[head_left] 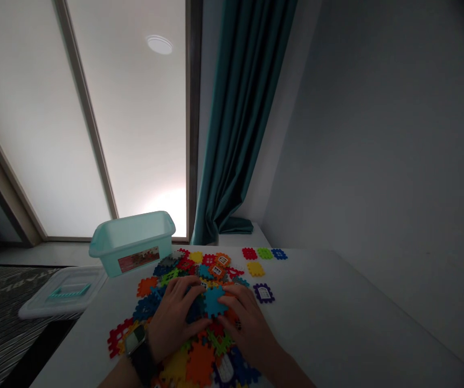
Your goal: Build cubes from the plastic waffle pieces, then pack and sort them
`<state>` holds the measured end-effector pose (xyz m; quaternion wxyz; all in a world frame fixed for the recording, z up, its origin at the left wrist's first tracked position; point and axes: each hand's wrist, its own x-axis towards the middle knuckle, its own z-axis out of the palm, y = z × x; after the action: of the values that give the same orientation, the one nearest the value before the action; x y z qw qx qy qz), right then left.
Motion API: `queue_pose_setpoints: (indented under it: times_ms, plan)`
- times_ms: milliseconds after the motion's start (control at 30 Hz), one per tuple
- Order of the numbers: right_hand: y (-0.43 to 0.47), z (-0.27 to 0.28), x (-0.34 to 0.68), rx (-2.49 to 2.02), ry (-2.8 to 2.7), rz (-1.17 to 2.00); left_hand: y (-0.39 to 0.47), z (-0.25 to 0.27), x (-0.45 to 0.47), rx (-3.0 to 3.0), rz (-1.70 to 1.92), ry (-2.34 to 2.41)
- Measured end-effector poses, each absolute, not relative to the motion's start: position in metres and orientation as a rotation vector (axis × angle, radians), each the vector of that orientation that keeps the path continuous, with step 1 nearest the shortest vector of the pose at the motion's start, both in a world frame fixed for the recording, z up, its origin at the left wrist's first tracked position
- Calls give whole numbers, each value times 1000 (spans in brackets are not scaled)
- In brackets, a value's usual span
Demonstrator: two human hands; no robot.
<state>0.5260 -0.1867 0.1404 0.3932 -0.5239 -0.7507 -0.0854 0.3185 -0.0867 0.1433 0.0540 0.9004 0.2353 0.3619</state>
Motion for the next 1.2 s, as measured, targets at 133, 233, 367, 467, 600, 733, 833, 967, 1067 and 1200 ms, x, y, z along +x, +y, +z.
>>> queue_pose_setpoints:
  times_ms: [133,233,367,467,600,733,833,967,1067,1200]
  plan:
    - [-187,143,531,-1328,-1925,-213,-87,144,319,2766,1077,716]
    - [-187,144,537,-1351,-1916,-200,-88,144,319,2765,1062,730]
    - [-189,146,547,-1393,-1891,-210,-92,148,322,2754,1031,727]
    - [-192,146,559,-1422,-1869,-235,-96,156,327,2776,985,717]
    - [-199,142,582,-1449,-1832,-271,-101,170,338,2838,853,671]
    - [-206,130,613,-1523,-1773,-262,-105,180,355,2888,644,607]
    - [-207,120,639,-1606,-1721,-240,-107,183,371,2887,510,580]
    - [-209,109,676,-1720,-1672,-206,-109,182,395,2888,403,527]
    - [-212,104,696,-1819,-1658,-149,-111,180,411,2904,354,480]
    - [-215,96,709,-1949,-1653,-47,-111,177,422,2922,369,423]
